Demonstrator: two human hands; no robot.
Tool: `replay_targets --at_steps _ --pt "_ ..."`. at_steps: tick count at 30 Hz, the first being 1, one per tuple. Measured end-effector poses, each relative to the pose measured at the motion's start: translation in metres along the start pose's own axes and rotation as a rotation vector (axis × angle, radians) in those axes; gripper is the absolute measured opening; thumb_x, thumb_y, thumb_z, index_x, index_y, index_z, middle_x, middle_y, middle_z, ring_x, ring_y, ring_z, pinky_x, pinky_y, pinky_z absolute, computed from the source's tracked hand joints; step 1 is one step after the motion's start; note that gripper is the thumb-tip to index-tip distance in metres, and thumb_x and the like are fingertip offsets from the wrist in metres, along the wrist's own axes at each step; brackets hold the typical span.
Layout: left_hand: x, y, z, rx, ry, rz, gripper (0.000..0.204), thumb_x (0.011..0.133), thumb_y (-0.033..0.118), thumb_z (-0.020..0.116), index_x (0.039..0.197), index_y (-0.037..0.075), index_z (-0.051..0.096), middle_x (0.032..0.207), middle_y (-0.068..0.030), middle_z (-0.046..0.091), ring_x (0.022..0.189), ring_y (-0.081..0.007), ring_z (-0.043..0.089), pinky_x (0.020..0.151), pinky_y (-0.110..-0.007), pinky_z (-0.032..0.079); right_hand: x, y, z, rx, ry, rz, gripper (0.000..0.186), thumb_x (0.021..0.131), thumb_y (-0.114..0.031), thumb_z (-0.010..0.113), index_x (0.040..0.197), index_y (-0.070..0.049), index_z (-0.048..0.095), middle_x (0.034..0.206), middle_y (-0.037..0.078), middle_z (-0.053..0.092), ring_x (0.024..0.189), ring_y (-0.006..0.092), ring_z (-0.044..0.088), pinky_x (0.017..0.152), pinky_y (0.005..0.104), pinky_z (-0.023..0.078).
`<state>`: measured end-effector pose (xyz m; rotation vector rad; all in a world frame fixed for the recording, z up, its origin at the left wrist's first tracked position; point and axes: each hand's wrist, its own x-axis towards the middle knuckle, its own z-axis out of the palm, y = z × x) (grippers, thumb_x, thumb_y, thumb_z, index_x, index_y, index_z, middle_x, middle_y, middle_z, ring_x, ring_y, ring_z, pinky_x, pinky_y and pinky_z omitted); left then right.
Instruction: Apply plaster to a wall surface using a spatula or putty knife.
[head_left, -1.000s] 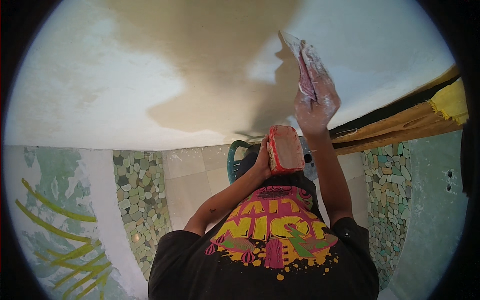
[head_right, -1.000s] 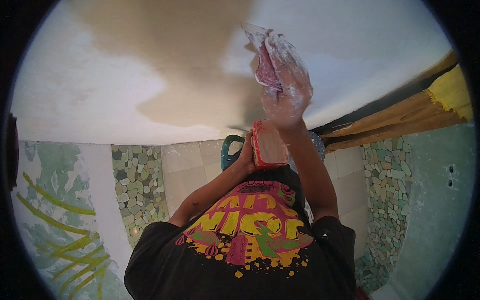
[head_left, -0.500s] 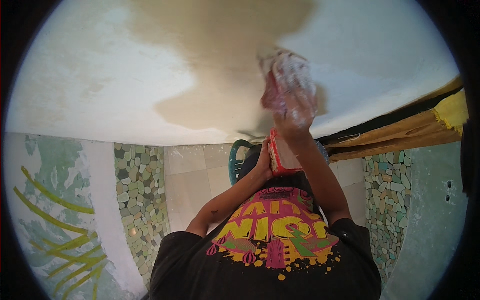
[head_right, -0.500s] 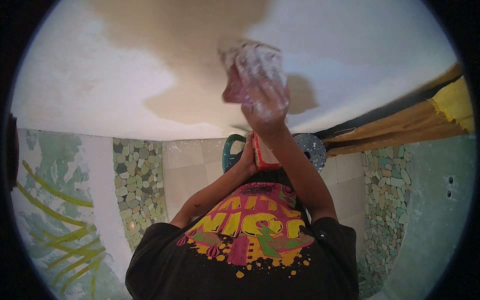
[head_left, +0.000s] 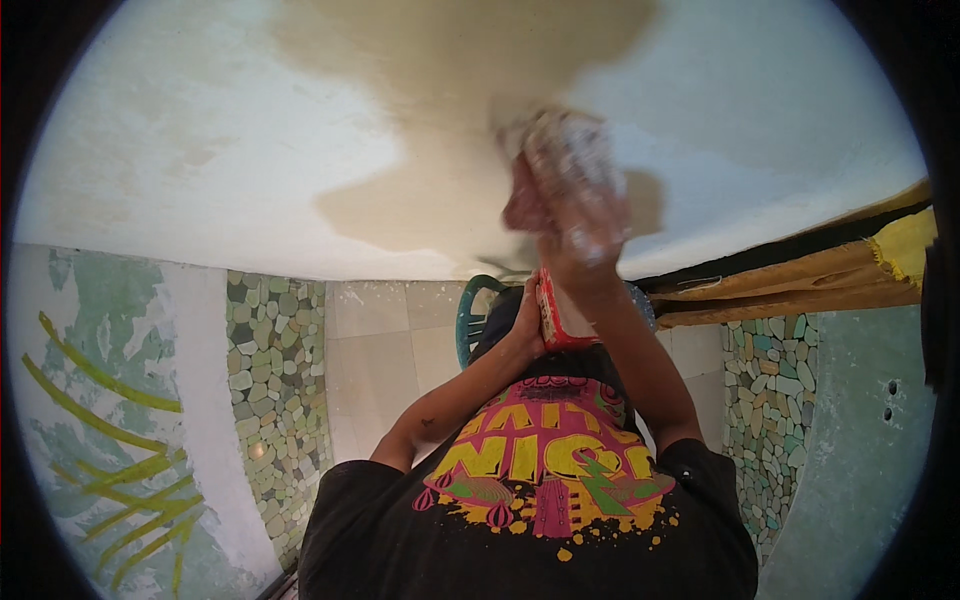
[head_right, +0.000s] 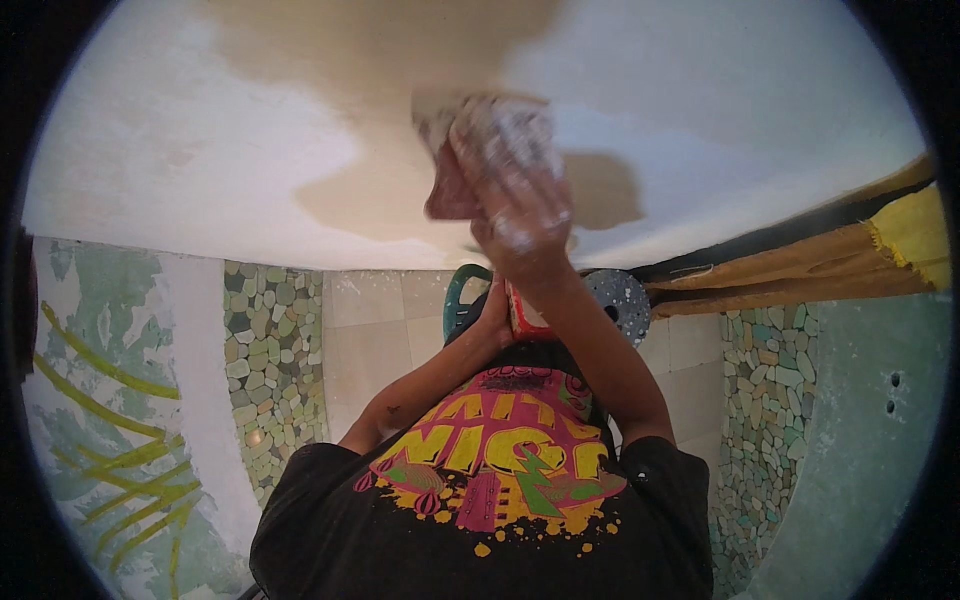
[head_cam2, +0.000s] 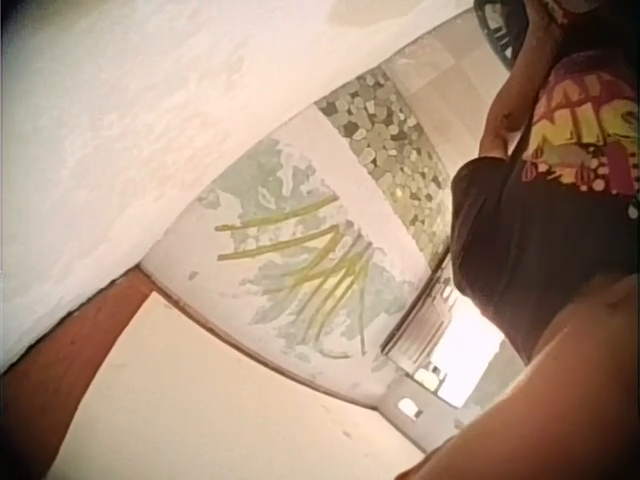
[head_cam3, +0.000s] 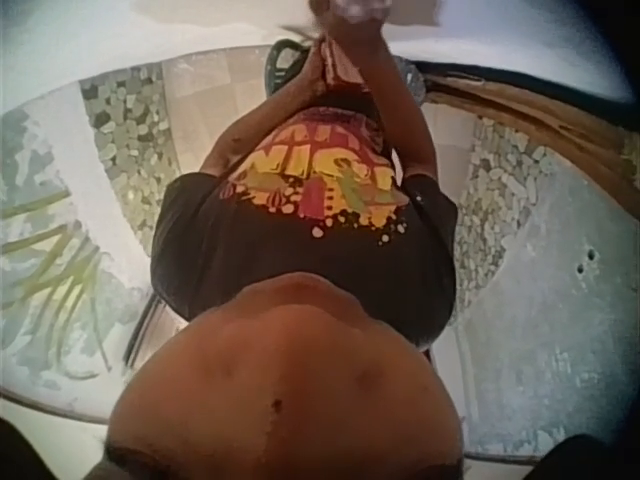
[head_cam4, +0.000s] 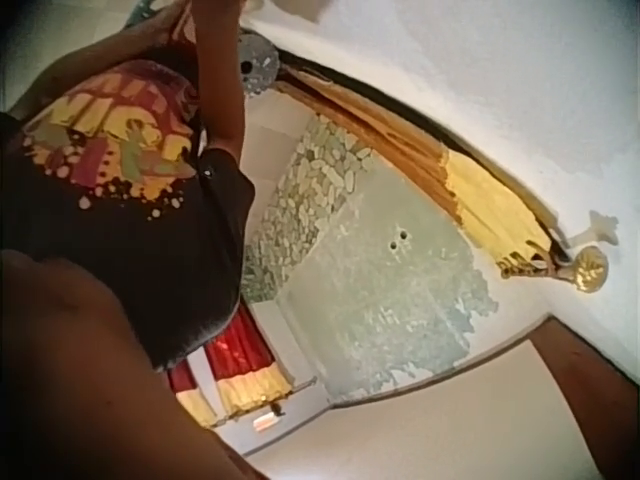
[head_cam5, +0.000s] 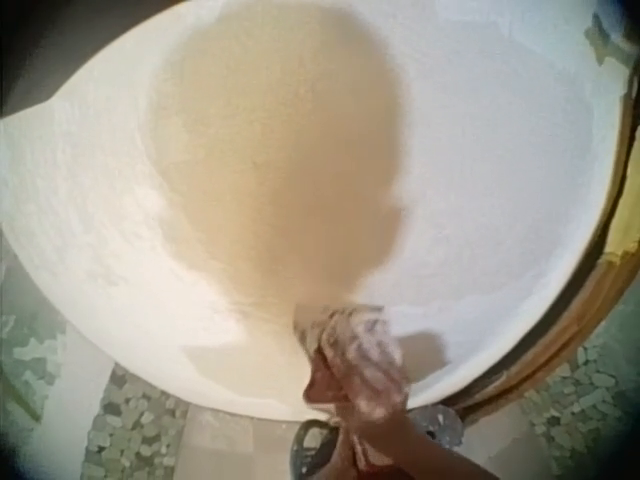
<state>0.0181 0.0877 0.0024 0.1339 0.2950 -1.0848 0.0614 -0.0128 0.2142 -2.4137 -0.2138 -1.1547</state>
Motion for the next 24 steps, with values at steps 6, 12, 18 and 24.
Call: replay_targets --at_steps 6,12,18,24 --pt "0.006 0.008 0.012 0.111 0.095 -0.013 0.072 0.103 0.064 0.034 0.15 0.009 0.042 0.145 -0.0164 0.054 0.132 -0.0333 0.055 0.112 -0.053 0.043 0.0 0.03 0.027 -0.24 0.168 -0.082 0.065 0.07 -0.007 0.067 0.135 -0.015 0.067 0.136 0.011 0.064 0.127 0.0298 0.059 0.114 0.0514 0.037" --pt "0.009 0.007 0.006 0.229 0.133 0.071 0.072 0.102 0.065 0.033 0.149 0.011 0.044 0.145 -0.0156 0.055 0.133 -0.0327 0.053 0.114 -0.05 0.042 -0.071 0.02 0.053 -0.141 -0.346 0.074 0.061 0.079 -0.012 0.066 0.139 -0.012 0.061 0.145 0.008 0.057 0.137 0.0271 0.049 0.12 0.0488 0.03" --pt "0.002 0.024 0.021 0.099 -0.036 -0.121 0.066 0.104 0.06 0.034 0.148 0.012 0.044 0.147 -0.0131 0.053 0.13 -0.0321 0.056 0.111 -0.055 0.044 -0.005 0.037 -0.034 -0.167 0.077 -0.052 0.052 0.079 -0.016 0.068 0.131 -0.012 0.068 0.134 0.008 0.065 0.129 0.0276 0.058 0.113 0.0495 0.04" --pt "0.001 0.034 0.024 0.077 0.038 -0.15 0.066 0.103 0.06 0.033 0.146 0.011 0.048 0.141 -0.0138 0.058 0.126 -0.0343 0.059 0.109 -0.057 0.045 -0.05 0.084 -0.02 -0.309 -0.168 -0.052 0.059 0.075 -0.02 0.076 0.133 -0.017 0.067 0.133 0.006 0.066 0.123 0.0266 0.062 0.11 0.0491 0.043"
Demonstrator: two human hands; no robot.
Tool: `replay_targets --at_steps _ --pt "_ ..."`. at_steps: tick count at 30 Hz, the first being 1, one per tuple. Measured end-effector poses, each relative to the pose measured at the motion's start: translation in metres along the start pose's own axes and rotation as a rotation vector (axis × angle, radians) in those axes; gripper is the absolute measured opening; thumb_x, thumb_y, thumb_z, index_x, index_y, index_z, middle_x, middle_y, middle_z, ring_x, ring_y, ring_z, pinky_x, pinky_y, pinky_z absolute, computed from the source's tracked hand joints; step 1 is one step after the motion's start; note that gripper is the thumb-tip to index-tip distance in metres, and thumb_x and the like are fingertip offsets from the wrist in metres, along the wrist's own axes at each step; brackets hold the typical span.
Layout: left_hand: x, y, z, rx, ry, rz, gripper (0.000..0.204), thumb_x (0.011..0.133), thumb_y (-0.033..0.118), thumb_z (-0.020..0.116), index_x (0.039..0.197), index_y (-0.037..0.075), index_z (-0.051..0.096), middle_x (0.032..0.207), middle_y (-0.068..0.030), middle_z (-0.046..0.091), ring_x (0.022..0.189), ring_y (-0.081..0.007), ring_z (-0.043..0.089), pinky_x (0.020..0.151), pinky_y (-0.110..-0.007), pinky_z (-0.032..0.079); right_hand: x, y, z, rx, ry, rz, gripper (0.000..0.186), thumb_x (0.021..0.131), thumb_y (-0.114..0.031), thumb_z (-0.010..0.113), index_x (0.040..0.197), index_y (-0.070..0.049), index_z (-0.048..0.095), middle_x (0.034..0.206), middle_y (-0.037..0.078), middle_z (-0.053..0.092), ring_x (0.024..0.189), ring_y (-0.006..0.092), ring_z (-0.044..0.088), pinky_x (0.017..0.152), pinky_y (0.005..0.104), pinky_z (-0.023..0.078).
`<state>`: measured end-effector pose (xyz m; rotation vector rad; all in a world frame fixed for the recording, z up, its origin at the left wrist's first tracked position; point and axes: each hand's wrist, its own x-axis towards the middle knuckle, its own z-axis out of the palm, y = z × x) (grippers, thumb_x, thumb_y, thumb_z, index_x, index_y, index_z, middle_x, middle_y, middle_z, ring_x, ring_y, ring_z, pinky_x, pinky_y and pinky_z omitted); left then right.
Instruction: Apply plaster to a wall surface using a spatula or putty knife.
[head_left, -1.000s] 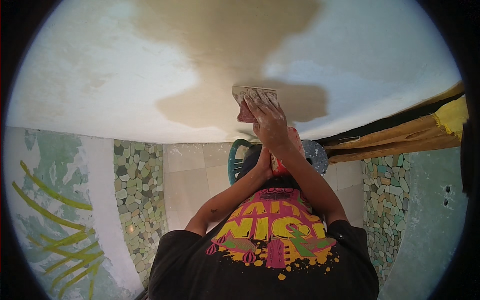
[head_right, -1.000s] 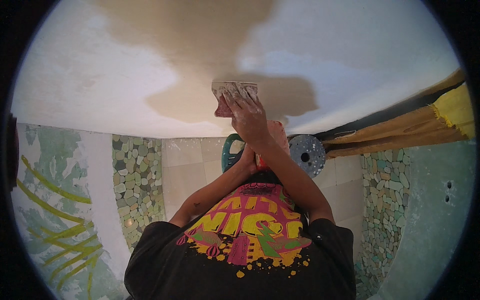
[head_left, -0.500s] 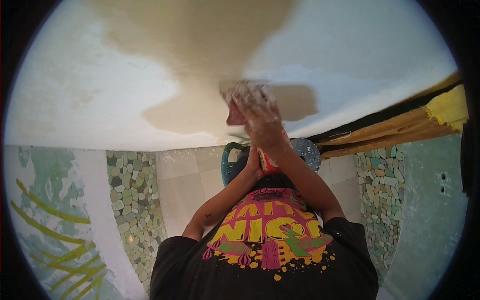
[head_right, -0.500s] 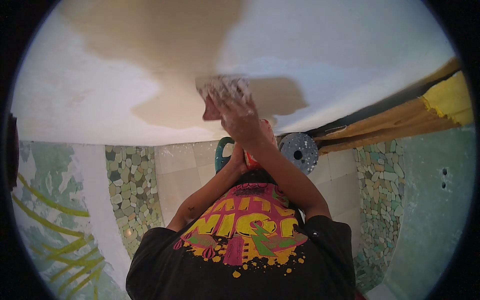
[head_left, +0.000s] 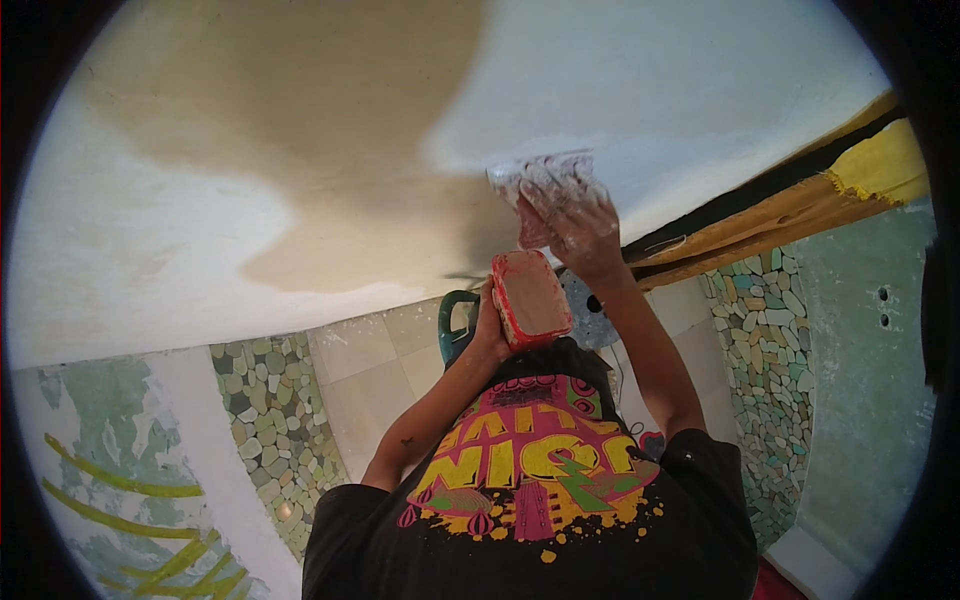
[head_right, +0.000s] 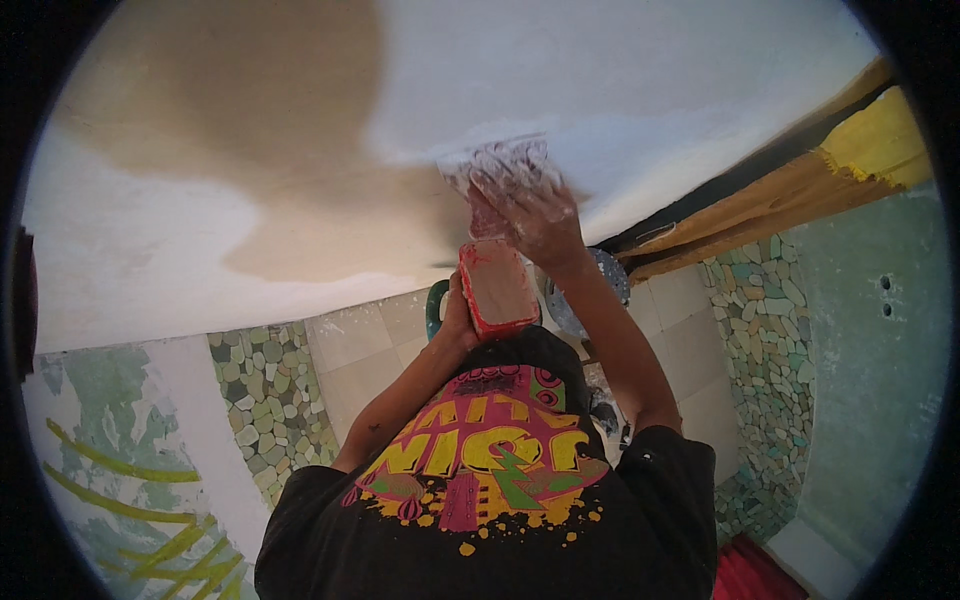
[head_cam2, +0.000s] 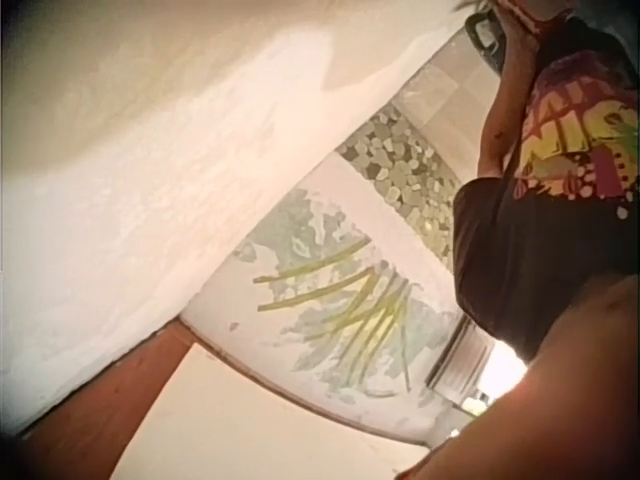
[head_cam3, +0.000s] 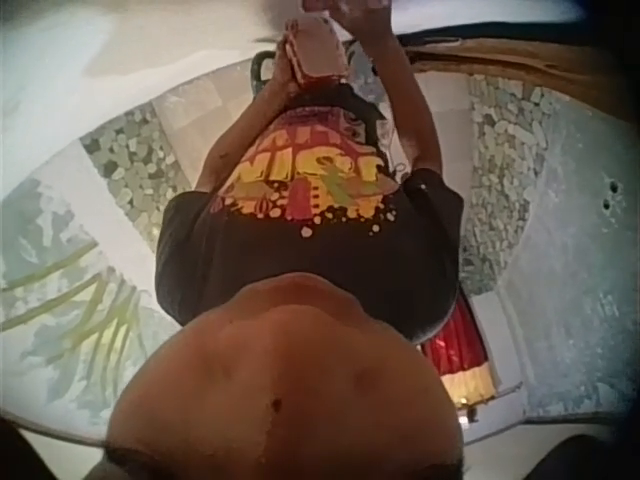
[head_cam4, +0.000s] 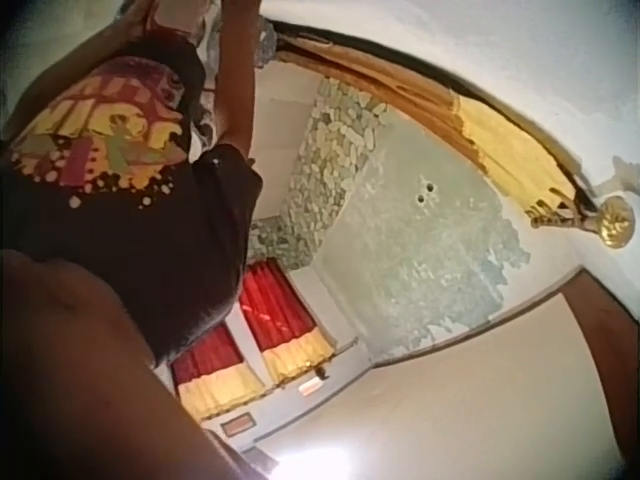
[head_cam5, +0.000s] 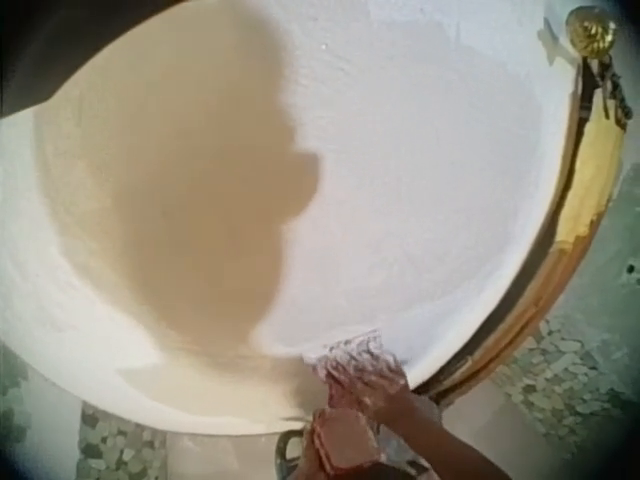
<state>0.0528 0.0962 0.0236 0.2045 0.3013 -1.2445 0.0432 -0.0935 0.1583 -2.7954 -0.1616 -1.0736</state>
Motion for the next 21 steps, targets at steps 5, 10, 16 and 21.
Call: replay_targets --at_steps 5,10,16,21 --pt "-0.005 0.007 -0.002 -0.008 0.034 -0.002 0.072 0.101 0.064 0.032 0.146 0.01 0.048 0.14 -0.0143 0.059 0.126 -0.0347 0.059 0.109 -0.059 0.045 -0.027 -0.017 0.008 0.053 -0.139 0.123 0.06 0.079 -0.018 0.074 0.138 -0.018 0.063 0.136 0.003 0.065 0.127 0.0265 0.06 0.112 0.0494 0.041" --pt "-0.015 0.016 0.004 0.03 -0.018 0.039 0.069 0.102 0.061 0.036 0.148 0.011 0.045 0.143 -0.0148 0.057 0.129 -0.034 0.057 0.11 -0.057 0.044 0.032 -0.012 -0.045 -0.016 0.189 -0.007 0.045 0.081 -0.016 0.072 0.126 -0.016 0.072 0.123 0.007 0.072 0.115 0.0305 0.067 0.103 0.0492 0.048" --pt "-0.012 0.018 0.007 0.01 -0.073 0.007 0.074 0.1 0.065 0.038 0.15 0.011 0.042 0.144 -0.0155 0.055 0.131 -0.035 0.056 0.111 -0.058 0.043 -0.011 0.016 0.012 -0.058 0.105 -0.04 0.057 0.073 -0.009 0.072 0.129 -0.015 0.069 0.127 0.004 0.07 0.119 0.0282 0.064 0.108 0.0497 0.047" --pt "-0.019 0.022 -0.001 0.003 -0.055 0.067 0.077 0.099 0.068 0.037 0.151 0.011 0.042 0.146 -0.0156 0.054 0.131 -0.0353 0.055 0.111 -0.058 0.043 -0.055 -0.011 0.022 0.015 -0.098 0.098 0.05 0.078 -0.004 0.069 0.128 -0.013 0.069 0.127 0.008 0.069 0.122 0.0306 0.063 0.108 0.0496 0.047"
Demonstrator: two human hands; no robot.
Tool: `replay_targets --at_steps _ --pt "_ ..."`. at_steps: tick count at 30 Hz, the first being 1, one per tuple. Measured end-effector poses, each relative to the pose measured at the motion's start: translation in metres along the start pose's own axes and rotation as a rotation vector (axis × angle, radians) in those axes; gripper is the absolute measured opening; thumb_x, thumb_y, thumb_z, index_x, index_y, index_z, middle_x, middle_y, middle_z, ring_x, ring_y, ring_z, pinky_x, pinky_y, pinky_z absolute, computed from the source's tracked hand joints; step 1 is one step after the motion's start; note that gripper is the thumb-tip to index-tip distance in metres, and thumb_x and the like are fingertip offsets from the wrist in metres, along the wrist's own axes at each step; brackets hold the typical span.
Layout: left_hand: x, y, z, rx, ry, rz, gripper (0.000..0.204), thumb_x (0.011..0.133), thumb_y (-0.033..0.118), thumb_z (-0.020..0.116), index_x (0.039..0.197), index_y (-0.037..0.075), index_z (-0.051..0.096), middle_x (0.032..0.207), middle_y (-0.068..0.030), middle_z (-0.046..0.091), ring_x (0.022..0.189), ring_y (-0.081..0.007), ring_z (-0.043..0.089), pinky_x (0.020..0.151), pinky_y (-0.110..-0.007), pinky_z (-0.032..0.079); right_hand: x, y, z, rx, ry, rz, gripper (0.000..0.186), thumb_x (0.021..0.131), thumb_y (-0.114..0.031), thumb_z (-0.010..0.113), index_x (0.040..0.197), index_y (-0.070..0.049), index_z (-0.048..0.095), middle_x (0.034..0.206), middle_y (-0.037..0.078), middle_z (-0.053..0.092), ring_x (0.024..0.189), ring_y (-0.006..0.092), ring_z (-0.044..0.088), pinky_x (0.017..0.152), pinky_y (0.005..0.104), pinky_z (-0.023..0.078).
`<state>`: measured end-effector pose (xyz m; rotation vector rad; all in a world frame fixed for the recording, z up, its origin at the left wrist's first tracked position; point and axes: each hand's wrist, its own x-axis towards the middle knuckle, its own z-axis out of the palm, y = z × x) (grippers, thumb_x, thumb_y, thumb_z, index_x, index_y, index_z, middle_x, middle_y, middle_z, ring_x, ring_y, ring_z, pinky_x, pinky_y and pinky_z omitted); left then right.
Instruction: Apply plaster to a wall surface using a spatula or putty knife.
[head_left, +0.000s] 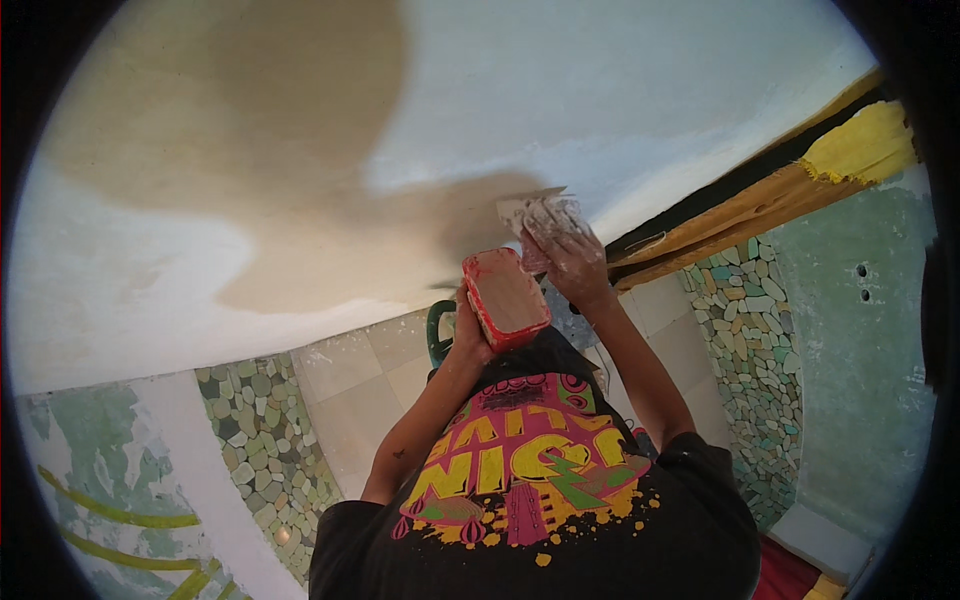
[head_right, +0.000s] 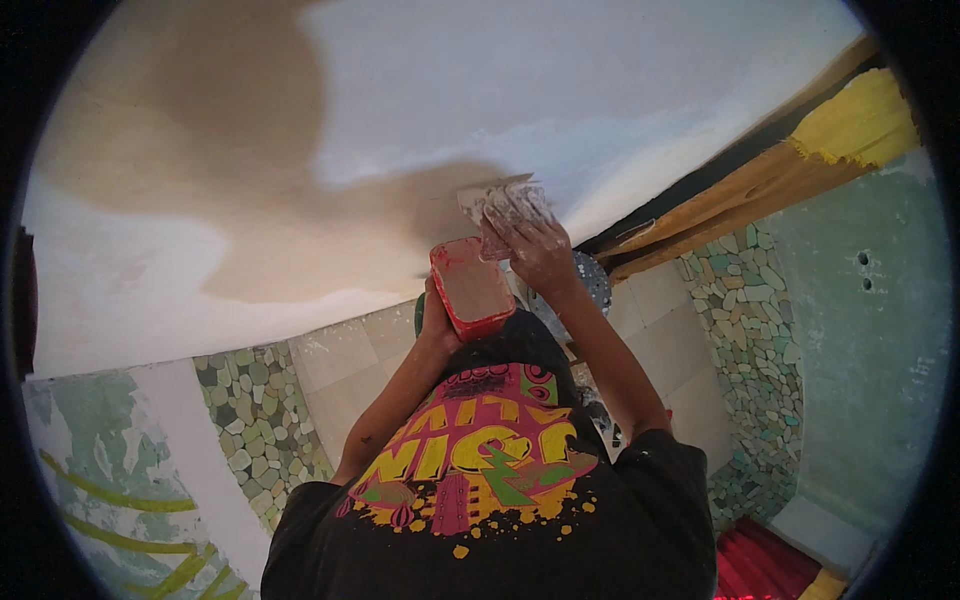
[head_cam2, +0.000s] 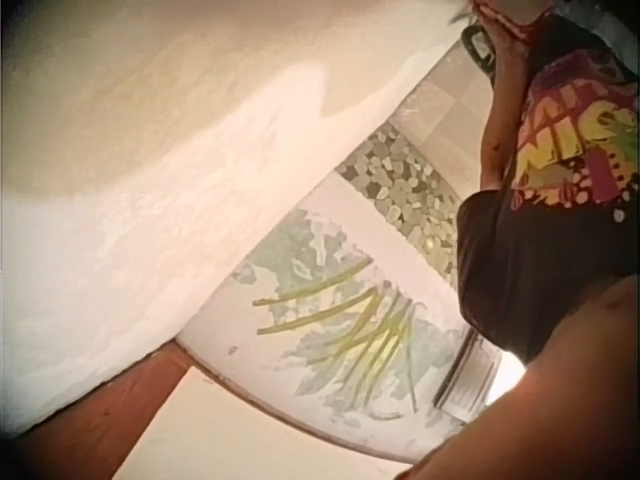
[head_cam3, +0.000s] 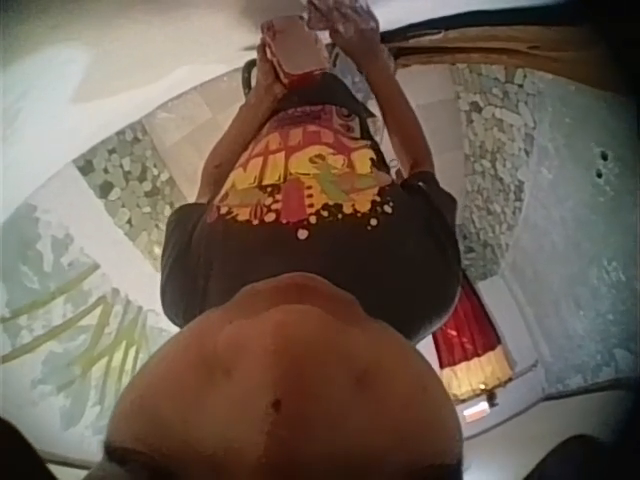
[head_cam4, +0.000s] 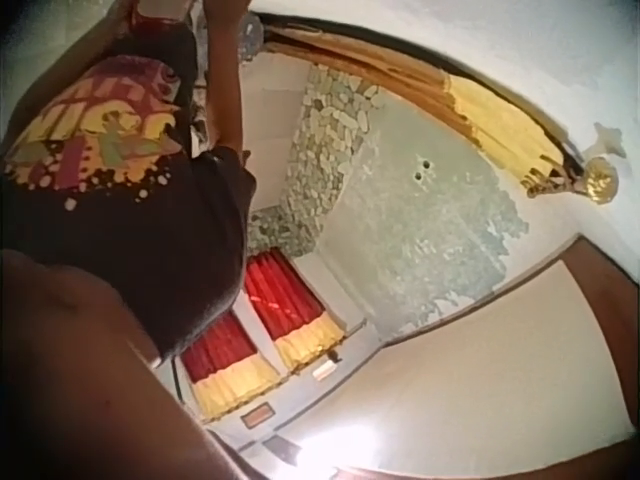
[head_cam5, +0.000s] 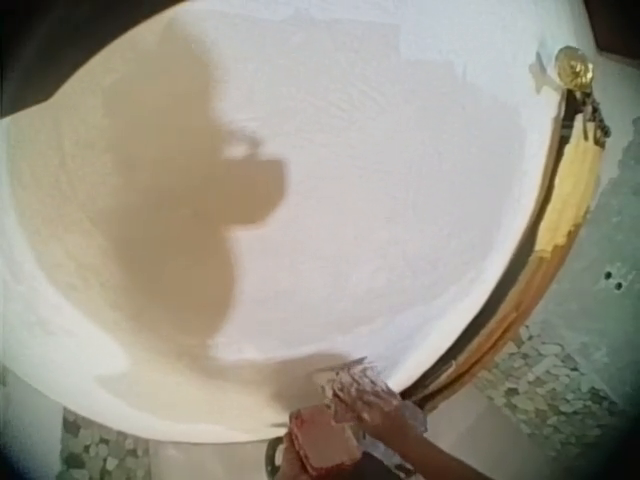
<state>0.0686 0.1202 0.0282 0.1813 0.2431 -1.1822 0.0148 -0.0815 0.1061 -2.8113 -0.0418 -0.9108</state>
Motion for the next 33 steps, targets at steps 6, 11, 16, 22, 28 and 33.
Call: replay_targets --at_steps 6,11,16,22,28,33 --pt "0.004 0.006 0.008 -0.011 0.001 0.04 0.071 0.1 0.063 0.035 0.147 0.011 0.047 0.142 -0.0137 0.058 0.129 -0.0342 0.057 0.11 -0.058 0.044 0.083 -0.014 -0.063 0.105 0.485 0.051 0.055 0.073 0.006 0.07 0.125 -0.01 0.07 0.125 0.01 0.071 0.119 0.0344 0.065 0.103 0.0485 0.049" --pt "0.01 0.008 0.007 -0.096 -0.072 0.016 0.071 0.101 0.063 0.035 0.148 0.011 0.046 0.142 -0.0135 0.058 0.13 -0.0339 0.057 0.11 -0.059 0.044 0.044 -0.008 -0.002 -0.035 0.235 0.033 0.039 0.083 -0.004 0.068 0.121 -0.01 0.073 0.126 0.01 0.07 0.116 0.0338 0.067 0.1 0.047 0.05" --pt "-0.002 0.017 0.006 -0.033 0.065 0.104 0.073 0.1 0.065 0.035 0.149 0.011 0.044 0.143 -0.0142 0.057 0.13 -0.0344 0.056 0.11 -0.06 0.044 0.022 -0.021 -0.001 0.074 0.202 0.082 0.037 0.086 -0.009 0.068 0.122 -0.012 0.073 0.127 0.01 0.069 0.121 0.0321 0.064 0.102 0.0489 0.048" --pt "-0.027 0.03 0.014 -0.066 -0.085 0.181 0.065 0.102 0.059 0.042 0.145 0.01 0.048 0.137 -0.0146 0.061 0.122 -0.034 0.062 0.103 -0.056 0.051 0.077 -0.027 -0.042 0.002 0.379 0.063 0.033 0.091 -0.01 0.068 0.123 -0.012 0.072 0.128 0.011 0.069 0.121 0.0291 0.065 0.106 0.0464 0.046" --pt "-0.042 0.042 -0.01 -0.044 -0.021 0.232 0.073 0.098 0.064 0.042 0.148 0.011 0.045 0.14 -0.0146 0.058 0.127 -0.0347 0.058 0.106 -0.058 0.047 0.036 -0.031 0.001 0.0 0.061 0.08 0.057 0.076 -0.006 0.067 0.132 -0.015 0.067 0.128 0.008 0.068 0.121 0.0286 0.063 0.109 0.0475 0.044" --pt "-0.06 0.044 -0.009 -0.004 0.036 0.312 0.063 0.102 0.056 0.046 0.145 0.01 0.048 0.136 -0.0148 0.061 0.122 -0.0346 0.062 0.1 -0.057 0.052 0.053 -0.042 -0.026 0.136 0.269 0.073 0.039 0.088 -0.009 0.073 0.126 -0.017 0.072 0.121 0.012 0.072 0.122 0.0275 0.065 0.107 0.0461 0.046"
